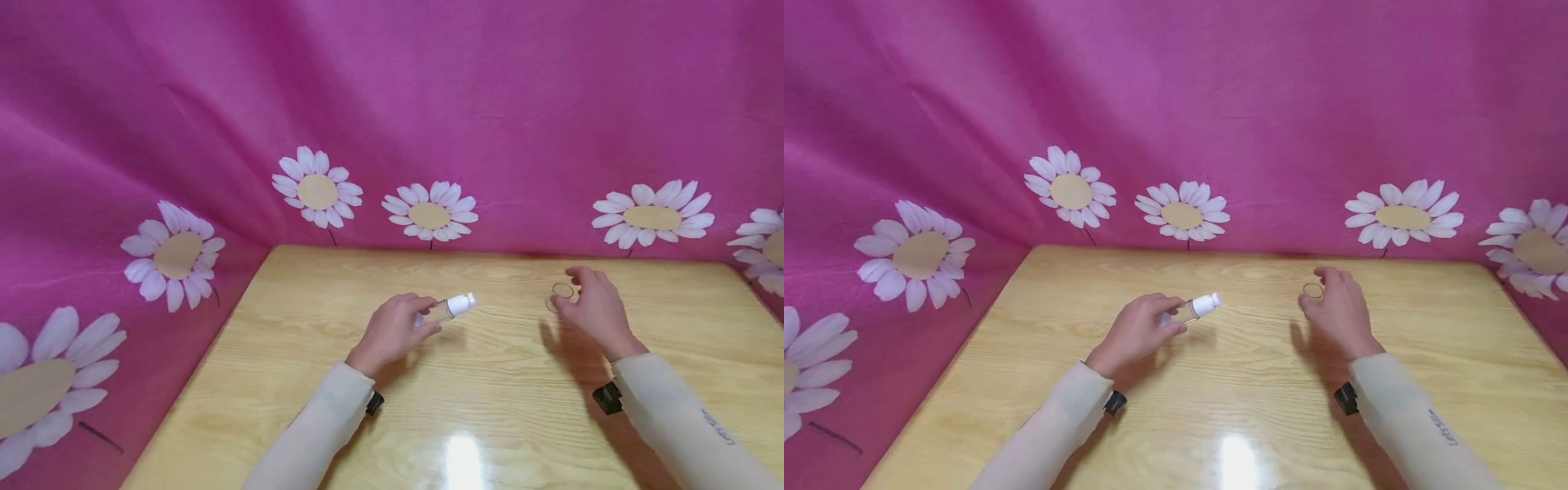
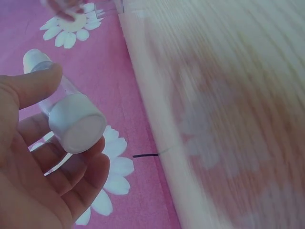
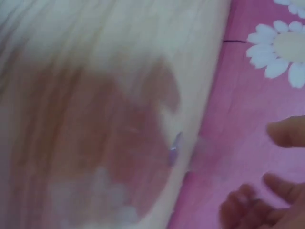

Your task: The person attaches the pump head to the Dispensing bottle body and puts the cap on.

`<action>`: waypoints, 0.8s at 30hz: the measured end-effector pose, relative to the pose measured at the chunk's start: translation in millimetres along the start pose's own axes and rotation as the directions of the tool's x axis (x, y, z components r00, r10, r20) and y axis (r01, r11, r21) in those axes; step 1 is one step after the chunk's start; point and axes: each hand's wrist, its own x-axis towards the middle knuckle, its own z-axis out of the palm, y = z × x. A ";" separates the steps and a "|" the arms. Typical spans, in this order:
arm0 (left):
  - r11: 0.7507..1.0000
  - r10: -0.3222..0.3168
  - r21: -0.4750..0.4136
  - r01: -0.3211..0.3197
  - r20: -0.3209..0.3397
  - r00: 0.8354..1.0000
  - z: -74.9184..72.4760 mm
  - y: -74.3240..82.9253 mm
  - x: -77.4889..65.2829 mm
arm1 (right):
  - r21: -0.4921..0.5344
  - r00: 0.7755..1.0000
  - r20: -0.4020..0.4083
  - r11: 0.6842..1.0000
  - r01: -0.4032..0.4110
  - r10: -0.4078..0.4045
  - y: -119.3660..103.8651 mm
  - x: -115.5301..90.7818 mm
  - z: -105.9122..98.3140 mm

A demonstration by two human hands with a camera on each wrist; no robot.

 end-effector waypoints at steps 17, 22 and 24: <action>1.000 0.017 -0.003 -0.017 -0.004 1.000 0.6 1.6 1.7 | -0.158 0.936 0.302 0.978 -0.138 0.181 32.0 17.4 7.6; 1.000 0.010 -0.004 -0.010 -0.010 1.000 2.0 0.5 0.6 | -0.157 0.944 0.295 0.982 -0.107 0.150 29.8 20.6 7.9; 1.000 0.005 -0.007 -0.005 -0.010 1.000 2.2 -0.1 0.6 | -0.154 0.941 0.301 0.981 -0.113 0.156 29.2 21.0 8.4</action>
